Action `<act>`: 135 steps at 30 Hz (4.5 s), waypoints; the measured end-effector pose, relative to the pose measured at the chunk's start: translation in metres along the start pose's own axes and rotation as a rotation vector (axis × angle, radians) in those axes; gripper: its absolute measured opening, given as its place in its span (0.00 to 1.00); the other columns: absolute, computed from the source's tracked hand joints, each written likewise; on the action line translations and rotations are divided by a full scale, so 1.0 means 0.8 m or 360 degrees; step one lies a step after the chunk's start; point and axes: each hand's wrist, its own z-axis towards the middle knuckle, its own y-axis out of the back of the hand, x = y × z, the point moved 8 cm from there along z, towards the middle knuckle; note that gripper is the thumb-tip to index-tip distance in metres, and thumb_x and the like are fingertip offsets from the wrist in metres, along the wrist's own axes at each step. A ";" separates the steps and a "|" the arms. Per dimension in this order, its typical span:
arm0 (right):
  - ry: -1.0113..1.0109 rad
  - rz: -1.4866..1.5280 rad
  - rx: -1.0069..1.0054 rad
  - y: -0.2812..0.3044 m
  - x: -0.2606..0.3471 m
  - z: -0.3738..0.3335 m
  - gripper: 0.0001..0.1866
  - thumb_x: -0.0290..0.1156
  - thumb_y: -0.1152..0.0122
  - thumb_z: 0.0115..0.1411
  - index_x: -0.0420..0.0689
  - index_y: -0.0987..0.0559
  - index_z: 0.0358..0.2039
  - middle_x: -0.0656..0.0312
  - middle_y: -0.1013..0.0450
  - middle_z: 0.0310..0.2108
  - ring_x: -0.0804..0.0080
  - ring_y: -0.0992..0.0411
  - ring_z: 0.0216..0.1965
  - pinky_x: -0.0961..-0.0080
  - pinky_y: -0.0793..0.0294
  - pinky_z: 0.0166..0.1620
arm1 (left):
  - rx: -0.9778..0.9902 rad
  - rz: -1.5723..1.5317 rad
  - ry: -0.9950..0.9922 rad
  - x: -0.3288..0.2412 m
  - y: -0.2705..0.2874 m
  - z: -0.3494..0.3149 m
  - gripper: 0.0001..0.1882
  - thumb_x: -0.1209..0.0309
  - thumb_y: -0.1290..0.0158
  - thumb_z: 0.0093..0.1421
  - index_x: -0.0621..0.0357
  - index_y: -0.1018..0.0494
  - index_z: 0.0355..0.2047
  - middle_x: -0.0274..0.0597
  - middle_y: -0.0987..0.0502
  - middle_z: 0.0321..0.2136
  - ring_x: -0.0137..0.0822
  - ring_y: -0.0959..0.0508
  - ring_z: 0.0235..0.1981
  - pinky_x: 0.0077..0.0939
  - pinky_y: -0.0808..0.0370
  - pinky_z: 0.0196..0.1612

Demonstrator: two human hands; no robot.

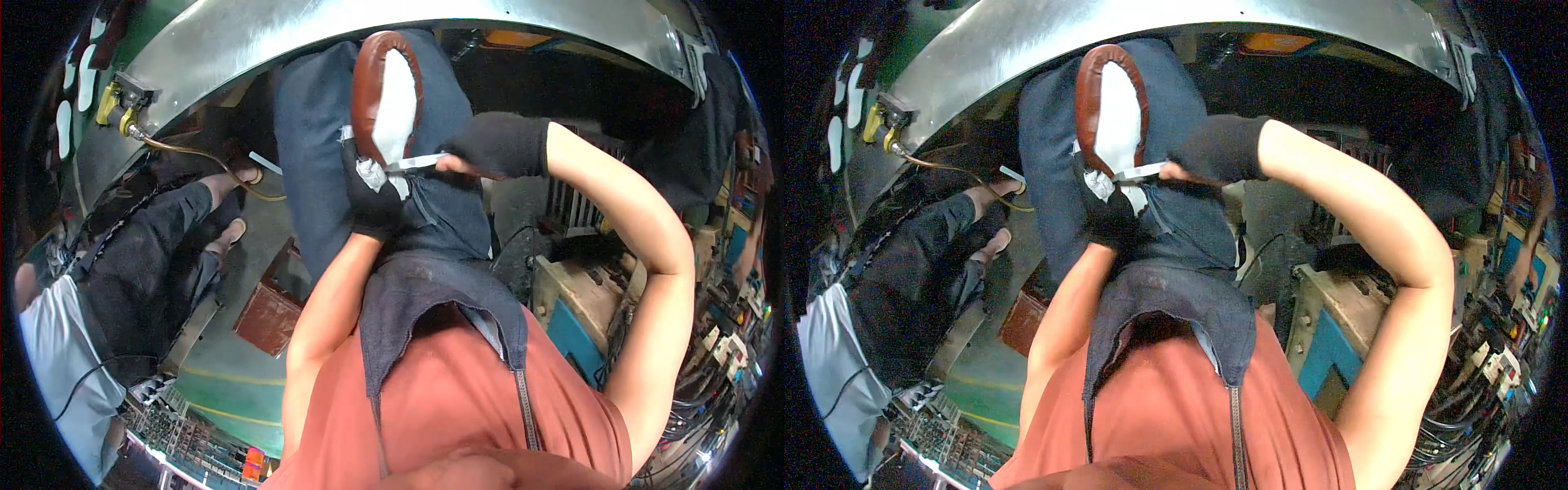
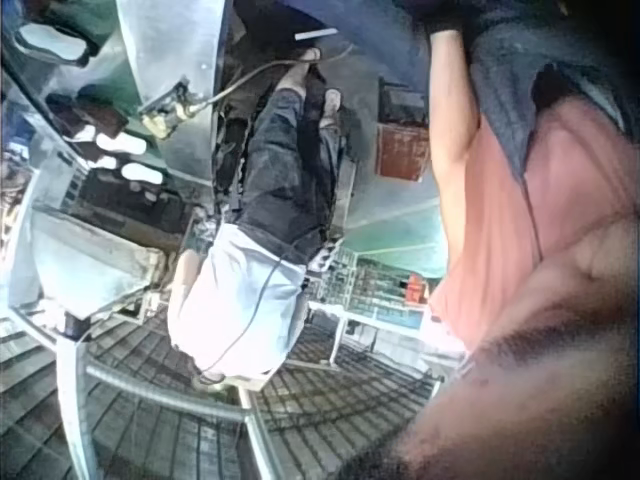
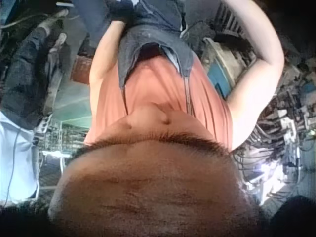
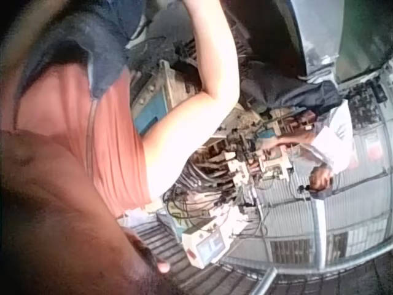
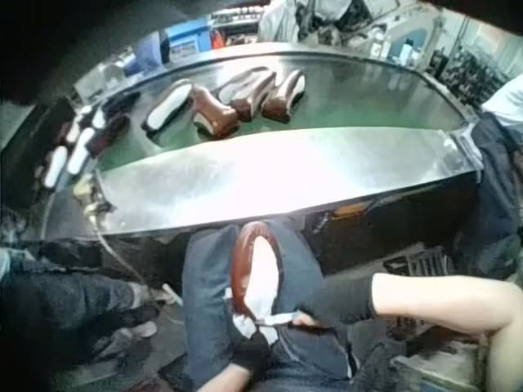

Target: The person uses a pair of pliers to trim excess white material from the sole of a brown shoe. They repeatedly pick up shoes from a nearby surface, hold them on their lap, and scrape the edges of the soles before placing them back down.

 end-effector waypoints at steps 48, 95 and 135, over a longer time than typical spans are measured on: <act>-0.1196 0.2476 -0.1077 -0.238 -0.050 0.015 0.42 0.68 0.70 0.61 0.38 0.23 0.42 0.57 0.27 0.17 0.70 0.28 0.20 0.75 0.28 0.31 | -0.0093 -0.1436 0.0858 -0.060 0.068 0.070 0.26 0.65 0.44 0.55 0.61 0.36 0.52 0.44 0.28 0.45 0.36 0.27 0.46 0.31 0.28 0.49; -0.0216 0.2192 -0.1388 -0.055 0.026 -0.051 0.27 0.52 0.62 0.67 0.40 0.26 0.30 0.63 0.29 0.21 0.77 0.29 0.22 0.80 0.30 0.29 | -0.0170 -0.0169 -0.0552 -0.229 0.168 0.072 0.14 0.76 0.45 0.51 0.64 0.24 0.39 0.48 0.23 0.42 0.41 0.24 0.45 0.32 0.31 0.51; 0.0501 0.0683 -0.1279 -0.172 0.110 -0.057 0.20 0.39 0.36 0.47 0.41 0.26 0.37 0.54 0.31 0.41 0.53 0.30 0.42 0.61 0.29 0.44 | 0.0716 -0.0361 -0.0311 -0.247 0.097 -0.012 0.20 0.65 0.45 0.51 0.56 0.27 0.45 0.43 0.25 0.44 0.44 0.29 0.52 0.39 0.41 0.61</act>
